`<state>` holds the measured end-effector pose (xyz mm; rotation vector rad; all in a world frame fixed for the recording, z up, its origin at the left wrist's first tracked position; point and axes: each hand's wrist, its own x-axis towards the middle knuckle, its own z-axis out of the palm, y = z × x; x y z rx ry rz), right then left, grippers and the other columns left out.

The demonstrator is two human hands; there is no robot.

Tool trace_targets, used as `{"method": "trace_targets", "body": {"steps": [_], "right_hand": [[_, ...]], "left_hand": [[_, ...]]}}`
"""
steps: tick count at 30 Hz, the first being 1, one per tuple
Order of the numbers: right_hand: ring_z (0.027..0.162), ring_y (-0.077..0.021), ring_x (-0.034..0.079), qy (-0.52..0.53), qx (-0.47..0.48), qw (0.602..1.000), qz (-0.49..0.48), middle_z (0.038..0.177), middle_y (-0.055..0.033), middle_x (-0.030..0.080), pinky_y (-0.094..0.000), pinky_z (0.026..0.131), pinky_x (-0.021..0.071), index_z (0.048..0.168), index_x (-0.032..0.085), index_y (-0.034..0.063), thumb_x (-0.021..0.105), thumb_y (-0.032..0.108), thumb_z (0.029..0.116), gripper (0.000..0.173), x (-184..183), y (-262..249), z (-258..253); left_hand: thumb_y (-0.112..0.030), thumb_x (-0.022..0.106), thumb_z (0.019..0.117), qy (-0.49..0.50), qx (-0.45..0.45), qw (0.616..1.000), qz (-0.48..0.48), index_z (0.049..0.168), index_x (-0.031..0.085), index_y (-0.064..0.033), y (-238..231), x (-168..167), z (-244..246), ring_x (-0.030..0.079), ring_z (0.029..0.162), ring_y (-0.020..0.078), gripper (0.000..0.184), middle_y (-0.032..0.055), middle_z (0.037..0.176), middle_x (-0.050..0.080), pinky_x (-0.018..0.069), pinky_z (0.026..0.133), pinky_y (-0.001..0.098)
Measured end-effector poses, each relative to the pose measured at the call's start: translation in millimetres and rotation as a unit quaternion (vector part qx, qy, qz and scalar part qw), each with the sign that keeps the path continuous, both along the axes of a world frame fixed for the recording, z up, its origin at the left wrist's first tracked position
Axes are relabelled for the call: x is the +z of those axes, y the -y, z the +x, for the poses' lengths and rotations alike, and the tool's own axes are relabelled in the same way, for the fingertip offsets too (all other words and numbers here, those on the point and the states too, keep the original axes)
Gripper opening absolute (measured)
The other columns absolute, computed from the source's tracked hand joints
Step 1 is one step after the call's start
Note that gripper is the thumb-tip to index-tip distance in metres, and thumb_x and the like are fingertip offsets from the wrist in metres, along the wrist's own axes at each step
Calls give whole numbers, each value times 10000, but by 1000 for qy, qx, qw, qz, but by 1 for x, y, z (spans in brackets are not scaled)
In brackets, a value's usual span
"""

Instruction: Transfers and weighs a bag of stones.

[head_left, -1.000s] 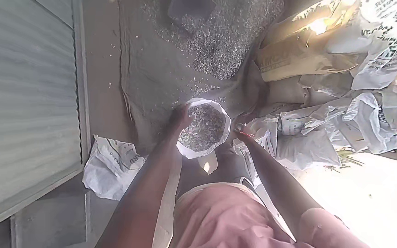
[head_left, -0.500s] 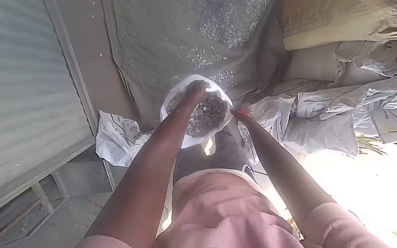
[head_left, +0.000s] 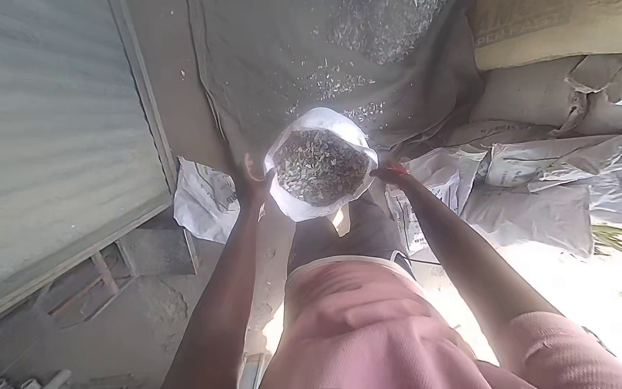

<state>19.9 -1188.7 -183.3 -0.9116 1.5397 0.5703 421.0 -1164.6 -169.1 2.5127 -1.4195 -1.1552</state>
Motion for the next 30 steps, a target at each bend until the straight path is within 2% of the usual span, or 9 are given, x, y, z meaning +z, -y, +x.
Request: {"method": "trace_targets", "body": {"steps": [4, 7, 13, 16, 20, 22, 25, 27, 30], "right_hand": [[1138, -399, 633, -19, -102, 994, -30, 1227, -250, 657, -608, 970, 495, 1280, 629, 18, 722, 394, 964, 499, 14, -8, -16], [1344, -400, 531, -11, -106, 994, -1, 1435, -244, 566, -610, 1105, 417, 1526, 435, 57, 753, 436, 934, 772, 4, 1, -17], [1198, -404, 601, -64, -57, 995, 52, 1320, -275, 606, -599, 995, 481, 1318, 611, -26, 683, 442, 977, 583, -4, 12, 15], [1122, -423, 634, -66, 19, 997, 36, 1202, -287, 660, -630, 986, 462, 1202, 669, -50, 718, 483, 950, 591, 7, 10, 4], [986, -334, 692, -107, 1, 989, 100, 1172, -223, 696, -525, 873, 533, 1347, 590, 20, 573, 549, 1020, 623, 24, 13, 13], [944, -327, 701, -122, 28, 983, 135, 1164, -227, 698, -513, 844, 541, 1349, 593, 36, 465, 571, 1058, 623, 26, 21, 27], [922, -310, 683, -128, 34, 974, 185, 1155, -220, 690, -479, 825, 530, 1405, 551, 69, 404, 508, 1095, 557, 27, 31, 36], [954, -314, 688, -136, 11, 970, 200, 1162, -210, 697, -493, 848, 534, 1417, 534, 76, 426, 483, 1094, 531, 22, 31, 29], [1078, -336, 656, -101, 11, 981, 163, 1233, -220, 667, -545, 931, 504, 1393, 554, 23, 555, 407, 1062, 506, 21, 30, 17]], "left_hand": [[-401, 724, 970, -77, 56, 990, 105, 1519, 465, -87, -28, -15, 0, 662, 1086, 428, 684, 269, 1192, 677, 499, 967, 643], [-292, 643, 1017, -84, 81, 990, 73, 1401, 582, -53, -39, -26, -8, 664, 1065, 429, 457, 263, 1169, 679, 502, 935, 664], [-227, 572, 1065, -153, 186, 970, 17, 1440, 567, -84, -58, -23, 2, 694, 795, 299, 401, 220, 1163, 687, 597, 730, 503], [-192, 523, 1083, -222, 169, 960, 4, 1467, 553, -82, -62, -21, 18, 697, 1007, 298, 401, 212, 1254, 676, 565, 912, 503], [-59, 448, 992, -269, 13, 963, -3, 1567, 412, -102, -74, -37, 52, 510, 1398, 300, 578, 165, 1550, 489, 424, 1149, 502], [-9, 629, 903, -165, -96, 982, 3, 1610, 312, -91, -71, -40, 63, 403, 1470, 375, 779, 201, 1611, 385, 355, 1188, 567], [-282, 913, 718, -61, -199, 978, -3, 1650, 153, -77, -66, -52, 65, 265, 1547, 373, 1219, 221, 1670, 253, 240, 1256, 549], [-397, 954, 607, -49, -225, 973, -14, 1655, 105, -69, -56, -54, 56, 227, 1561, 373, 1388, 222, 1681, 222, 226, 1257, 546], [-332, 948, 624, -87, -240, 967, -14, 1646, 145, -39, -25, -48, 34, 222, 1561, 386, 1332, 228, 1680, 233, 215, 1255, 553]]}}
